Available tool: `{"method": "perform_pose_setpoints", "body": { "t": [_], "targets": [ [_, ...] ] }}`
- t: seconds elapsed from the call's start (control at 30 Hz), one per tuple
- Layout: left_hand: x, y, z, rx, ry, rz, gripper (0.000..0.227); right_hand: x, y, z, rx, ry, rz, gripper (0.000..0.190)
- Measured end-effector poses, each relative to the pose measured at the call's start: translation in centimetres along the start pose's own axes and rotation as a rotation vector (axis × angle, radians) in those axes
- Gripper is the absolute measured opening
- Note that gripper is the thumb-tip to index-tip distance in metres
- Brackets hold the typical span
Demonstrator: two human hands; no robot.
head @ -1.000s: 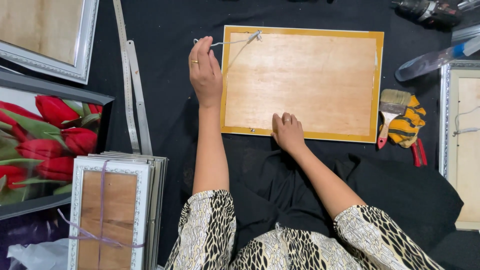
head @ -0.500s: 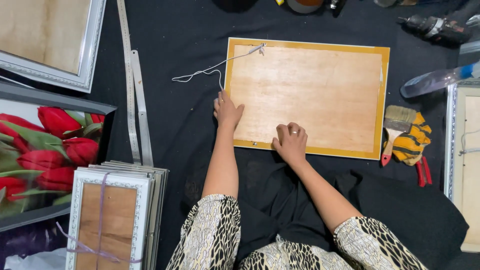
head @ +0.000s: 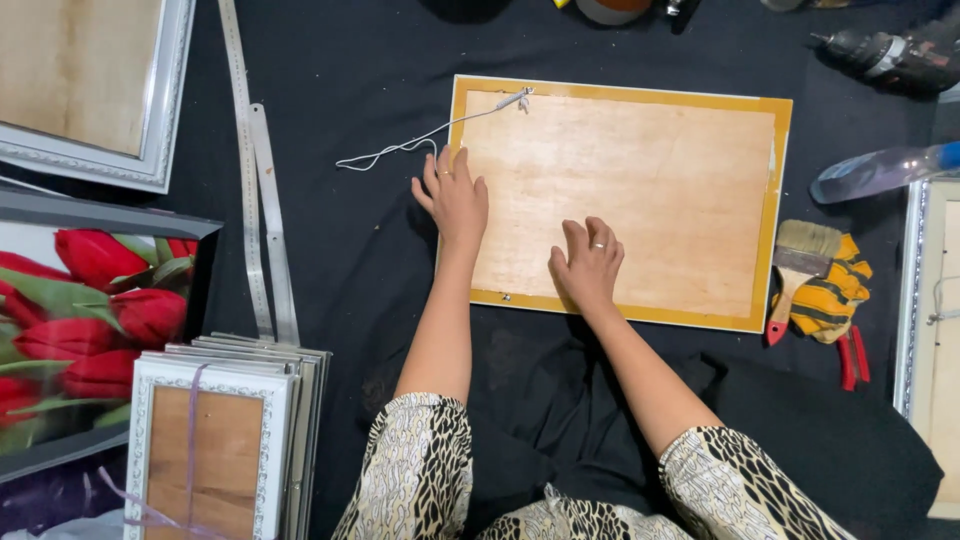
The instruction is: Brushing the back of a picture frame and tying a hanging string to the mounting hardware.
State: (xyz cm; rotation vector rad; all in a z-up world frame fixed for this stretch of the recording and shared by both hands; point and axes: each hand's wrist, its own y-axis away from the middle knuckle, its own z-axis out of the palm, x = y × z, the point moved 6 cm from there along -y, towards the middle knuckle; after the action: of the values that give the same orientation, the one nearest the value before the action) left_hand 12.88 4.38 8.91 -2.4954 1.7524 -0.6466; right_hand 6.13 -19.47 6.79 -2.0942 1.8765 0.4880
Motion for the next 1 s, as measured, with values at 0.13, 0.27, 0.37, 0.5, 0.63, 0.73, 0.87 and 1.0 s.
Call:
{"method": "perform_pose_setpoints", "body": {
  "t": [0.13, 0.27, 0.37, 0.5, 0.63, 0.73, 0.87, 1.0],
  "targets": [
    [2.1, -3.2, 4.3, -0.008, 0.092, 0.131, 0.040, 0.7, 0.1, 0.9, 0.058, 0.073, -0.049, 0.047],
    [4.0, -6.9, 6.9, -0.169, 0.245, 0.131, 0.034, 0.7, 0.4, 0.9, 0.031, 0.116, -0.104, 0.048],
    [5.4, -9.4, 7.3, -0.201, 0.198, 0.063, 0.037, 0.9, 0.2, 0.5, 0.062, 0.167, -0.168, 0.048],
    [2.7, -9.3, 9.2, -0.071, 0.270, -0.180, 0.036, 0.9, 0.7, 0.5, 0.116, 0.163, -0.211, 0.049],
    [-3.3, -6.1, 10.4, 0.102, 0.280, -0.301, 0.035, 1.2, 0.0, 0.6, 0.013, 0.124, -0.118, 0.050],
    [-9.1, -3.1, 11.1, 0.030, 0.259, -0.420, 0.029, 1.9, -0.1, 0.5, -0.074, 0.040, -0.054, 0.051],
    [-13.2, 0.0, 9.9, -0.444, 0.162, -0.611, 0.032, 6.9, -1.7, 2.4, -0.288, -0.202, 0.067, 0.043],
    [-14.1, 3.6, 8.1, -0.575, 0.126, -0.708, 0.036, 9.1, 0.9, 0.3, -0.364, -0.590, 0.552, 0.032]
  ]
}}
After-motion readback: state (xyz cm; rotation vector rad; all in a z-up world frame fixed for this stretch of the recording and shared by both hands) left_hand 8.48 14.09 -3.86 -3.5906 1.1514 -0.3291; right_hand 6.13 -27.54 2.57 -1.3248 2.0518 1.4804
